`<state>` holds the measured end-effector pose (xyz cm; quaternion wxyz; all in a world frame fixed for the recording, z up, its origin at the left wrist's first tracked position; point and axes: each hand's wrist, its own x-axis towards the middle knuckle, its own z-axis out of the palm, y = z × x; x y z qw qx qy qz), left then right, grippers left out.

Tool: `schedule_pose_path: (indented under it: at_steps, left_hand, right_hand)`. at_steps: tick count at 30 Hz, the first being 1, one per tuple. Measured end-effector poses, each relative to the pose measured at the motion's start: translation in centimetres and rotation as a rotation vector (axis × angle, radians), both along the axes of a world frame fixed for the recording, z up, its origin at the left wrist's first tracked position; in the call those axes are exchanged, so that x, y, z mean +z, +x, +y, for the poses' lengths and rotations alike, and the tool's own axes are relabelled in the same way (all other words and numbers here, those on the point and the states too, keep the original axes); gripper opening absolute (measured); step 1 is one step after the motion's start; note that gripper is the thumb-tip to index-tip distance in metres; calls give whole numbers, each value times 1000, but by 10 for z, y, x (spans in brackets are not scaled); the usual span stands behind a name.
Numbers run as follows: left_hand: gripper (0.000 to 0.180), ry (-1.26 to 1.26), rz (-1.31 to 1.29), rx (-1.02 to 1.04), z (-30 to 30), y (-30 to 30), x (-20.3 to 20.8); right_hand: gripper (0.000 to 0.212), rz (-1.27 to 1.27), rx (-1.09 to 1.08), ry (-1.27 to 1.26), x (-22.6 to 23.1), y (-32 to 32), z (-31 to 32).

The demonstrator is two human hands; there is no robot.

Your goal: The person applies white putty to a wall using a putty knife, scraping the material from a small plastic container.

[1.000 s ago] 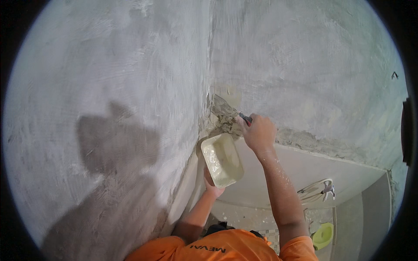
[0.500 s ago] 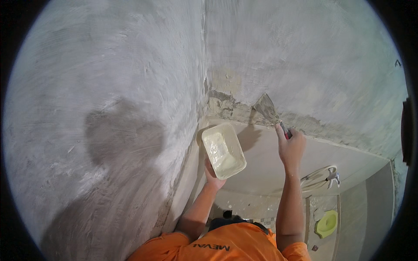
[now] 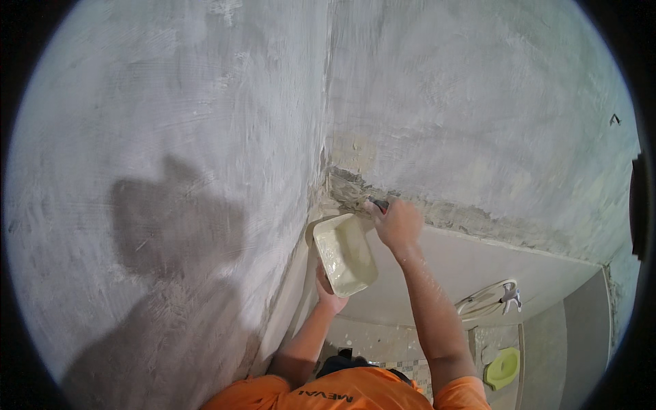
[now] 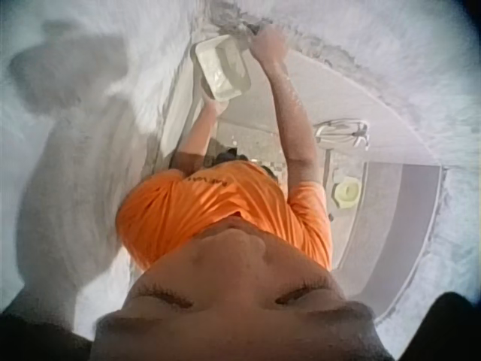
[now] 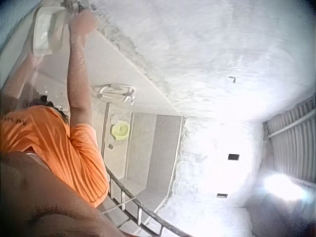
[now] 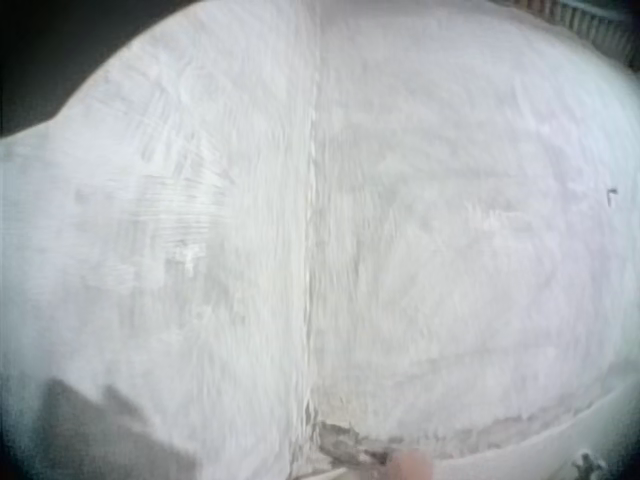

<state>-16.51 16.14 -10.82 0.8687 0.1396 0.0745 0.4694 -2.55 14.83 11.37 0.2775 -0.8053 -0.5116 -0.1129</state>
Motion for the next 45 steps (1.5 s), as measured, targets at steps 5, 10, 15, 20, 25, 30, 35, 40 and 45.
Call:
schedule_pose_path:
  at_steps: [5, 10, 15, 20, 25, 30, 35, 40, 45]
  left_hand:
    - [64, -66, -37, -33, -1, -7, -15]
    - [66, -73, 56, -27, -7, -9, -16]
    - [64, -98, 18, -15, -10, -14, -39]
    - [61, -199, -36, -23, -18, -9, -50]
    - [62, -57, -36, -14, -8, -9, -64]
    - [51, -184, 8, -9, -7, -1, -33]
    - [51, -160, 9, 5, -6, -1, -8]
    - [57, -180, 77, -3, -9, -11, -10]
    - [65, -180, 145, -12, -7, -11, -35]
  right_hand:
    - [56, -5, -113, 111, -5, 32, -15]
    - [52, 119, -289, 228, -29, 54, -74]
    - [48, 209, -321, 307, -47, 58, -104]
    - [33, 793, 75, 237, -37, 42, -95]
    - [28, 412, 313, 141, -37, 12, -61]
    - [31, 242, 290, 102, -46, -5, -16]
    - [35, 190, 106, 99, -52, 4, -17]
    - [33, 308, -160, 216, -64, 32, -71]
    - [31, 371, -139, 324, -66, 31, -104]
